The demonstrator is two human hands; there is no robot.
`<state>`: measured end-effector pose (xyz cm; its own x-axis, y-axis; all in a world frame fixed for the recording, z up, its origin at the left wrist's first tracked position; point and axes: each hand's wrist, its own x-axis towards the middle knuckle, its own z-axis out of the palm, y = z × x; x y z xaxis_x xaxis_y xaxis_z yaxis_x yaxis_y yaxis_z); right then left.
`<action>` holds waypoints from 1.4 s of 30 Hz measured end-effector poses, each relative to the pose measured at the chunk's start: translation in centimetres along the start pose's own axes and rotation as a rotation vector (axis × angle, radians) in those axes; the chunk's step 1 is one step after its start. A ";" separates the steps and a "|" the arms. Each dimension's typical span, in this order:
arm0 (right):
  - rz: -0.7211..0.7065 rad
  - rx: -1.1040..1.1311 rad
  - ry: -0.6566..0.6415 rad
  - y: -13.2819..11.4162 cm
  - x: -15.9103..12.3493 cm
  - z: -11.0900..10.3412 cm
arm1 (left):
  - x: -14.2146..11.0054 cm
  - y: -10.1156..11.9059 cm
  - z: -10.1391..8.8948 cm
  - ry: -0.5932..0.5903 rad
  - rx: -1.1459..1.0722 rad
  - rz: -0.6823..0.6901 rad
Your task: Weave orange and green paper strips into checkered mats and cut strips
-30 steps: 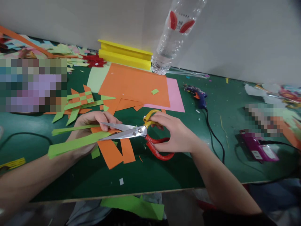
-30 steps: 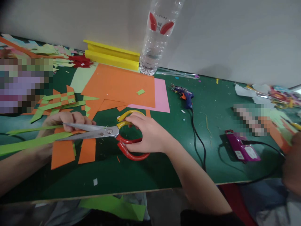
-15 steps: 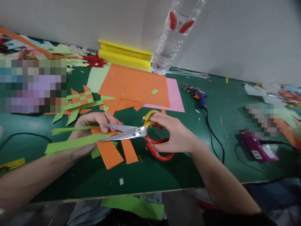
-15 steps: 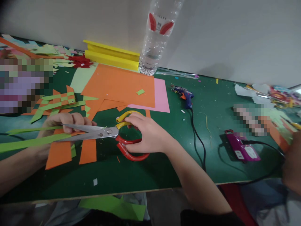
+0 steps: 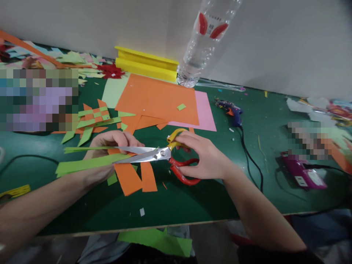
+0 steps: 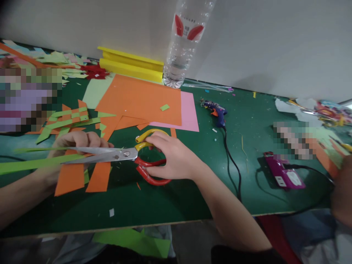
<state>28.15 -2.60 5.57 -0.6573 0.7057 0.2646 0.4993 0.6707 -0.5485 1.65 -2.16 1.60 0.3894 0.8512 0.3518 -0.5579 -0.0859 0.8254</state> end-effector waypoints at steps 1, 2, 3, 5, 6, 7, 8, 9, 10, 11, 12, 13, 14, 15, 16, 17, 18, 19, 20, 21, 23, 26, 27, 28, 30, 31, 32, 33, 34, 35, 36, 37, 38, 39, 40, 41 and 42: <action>0.006 -0.003 -0.003 0.0 0.0 0.0 | 0.0 0.0 0.0 -0.005 -0.006 -0.008; 0.009 -0.006 -0.006 0.0 0.0 0.0 | 0.0 0.0 -0.1 -0.004 -0.010 -0.020; 0.008 -0.009 -0.007 0.0 0.0 0.0 | 0.0 0.0 0.0 0.002 -0.015 -0.030; -0.001 -0.014 -0.004 0.0 0.0 0.0 | 0.0 0.1 0.1 0.021 -0.023 -0.051; -0.006 -0.013 -0.003 -0.1 0.1 -0.1 | 0.1 0.1 0.2 0.032 -0.023 -0.059; -0.010 -0.009 -0.003 -0.1 0.0 -0.1 | 0.1 0.1 0.2 0.044 -0.024 -0.061; -0.013 -0.004 -0.002 -0.1 0.0 -0.1 | 0.2 0.1 0.3 0.052 -0.023 -0.061; -0.014 0.000 -0.001 -0.1 0.0 0.0 | 0.2 0.1 0.3 0.059 -0.023 -0.059; -0.015 0.002 0.002 0.0 0.0 0.0 | 0.2 0.1 0.3 0.068 -0.026 -0.056; -0.016 0.001 0.006 0.0 0.0 0.0 | 0.2 0.0 0.2 0.074 -0.033 -0.052; -0.016 0.001 0.008 0.0 0.0 0.0 | 0.2 -0.1 0.2 0.079 -0.042 -0.048; -0.015 0.002 0.005 -0.1 0.0 -0.1 | 0.2 -0.2 0.1 0.085 -0.050 -0.045; -0.012 0.004 0.001 -0.1 0.0 -0.1 | 0.1 -0.3 0.0 0.093 -0.054 -0.046; -0.010 0.006 -0.003 -0.1 0.1 -0.1 | 0.1 -0.5 -0.1 0.099 -0.059 -0.047; -0.010 0.008 -0.006 -0.1 0.1 -0.1 | 0.0 -0.5 -0.1 0.105 -0.062 -0.051; -0.011 0.008 -0.007 -0.2 0.1 -0.1 | 0.0 -0.6 -0.2 0.112 -0.062 -0.053; -0.013 0.006 -0.005 -0.2 0.1 -0.1 | 0.0 -0.6 -0.2 0.116 -0.060 -0.054; -0.015 0.001 0.001 -0.3 0.1 -0.1 | 0.1 -0.5 -0.2 0.114 -0.056 -0.049; -0.014 -0.003 0.009 -0.3 0.1 -0.1 | 0.2 -0.4 -0.2 0.105 -0.046 -0.044; -0.009 -0.006 0.016 -0.4 0.1 -0.1 | 0.2 -0.2 -0.1 0.087 -0.029 -0.045; 0.007 -0.006 0.030 -0.5 0.1 0.0 | 0.4 0.1 0.0 0.044 0.003 -0.059; 0.013 0.005 0.049 -0.5 0.1 0.2 | 0.5 0.1 0.1 0.028 -0.001 -0.079; 0.008 0.010 0.054 -0.5 0.0 0.2 | 0.5 0.0 0.1 0.042 -0.024 -0.069; 0.007 0.012 0.054 -0.4 0.0 0.3 | 0.4 -0.2 0.0 0.056 -0.052 -0.063; 0.010 0.014 0.041 -0.3 0.0 0.4 | 0.3 -0.6 0.0 0.080 -0.096 -0.066; 0.011 0.013 0.034 -0.3 0.0 0.4 | 0.2 -0.8 -0.1 0.087 -0.107 -0.072; 0.012 0.011 0.028 -0.3 0.0 0.4 | 0.1 -0.9 -0.1 0.094 -0.108 -0.079; 0.010 0.008 0.025 -0.2 0.0 0.4 | 0.1 -0.9 -0.1 0.102 -0.103 -0.082; 0.008 0.006 0.025 -0.2 0.0 0.4 | 0.0 -1.0 -0.1 0.108 -0.095 -0.081; 0.008 0.006 0.026 -0.3 0.0 0.4 | 0.0 -1.0 -0.1 0.109 -0.090 -0.076; 0.008 0.007 0.026 -0.3 0.0 0.4 | 0.0 -0.9 -0.1 0.104 -0.089 -0.074; 0.007 0.012 0.024 -0.3 0.0 0.4 | 0.0 -0.9 -0.1 0.096 -0.092 -0.074; 0.007 0.018 0.022 -0.4 0.0 0.4 | 0.0 -0.9 -0.1 0.086 -0.094 -0.072; 0.008 0.024 0.021 -0.4 0.1 0.4 | 0.0 -0.8 0.0 0.076 -0.091 -0.073; 0.009 0.027 0.020 -0.5 0.1 0.4 | 0.1 -0.8 0.0 0.064 -0.086 -0.071; 0.011 0.028 0.021 -0.5 0.1 0.4 | 0.1 -0.8 0.1 0.052 -0.077 -0.068; 0.013 0.027 0.023 -0.5 0.1 0.4 | 0.1 -0.7 0.1 0.039 -0.070 -0.066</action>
<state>27.57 -3.01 5.53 -0.6378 0.7194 0.2751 0.4921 0.6555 -0.5729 2.18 -2.04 1.12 0.3984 0.8737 0.2792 -0.5825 0.0059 0.8128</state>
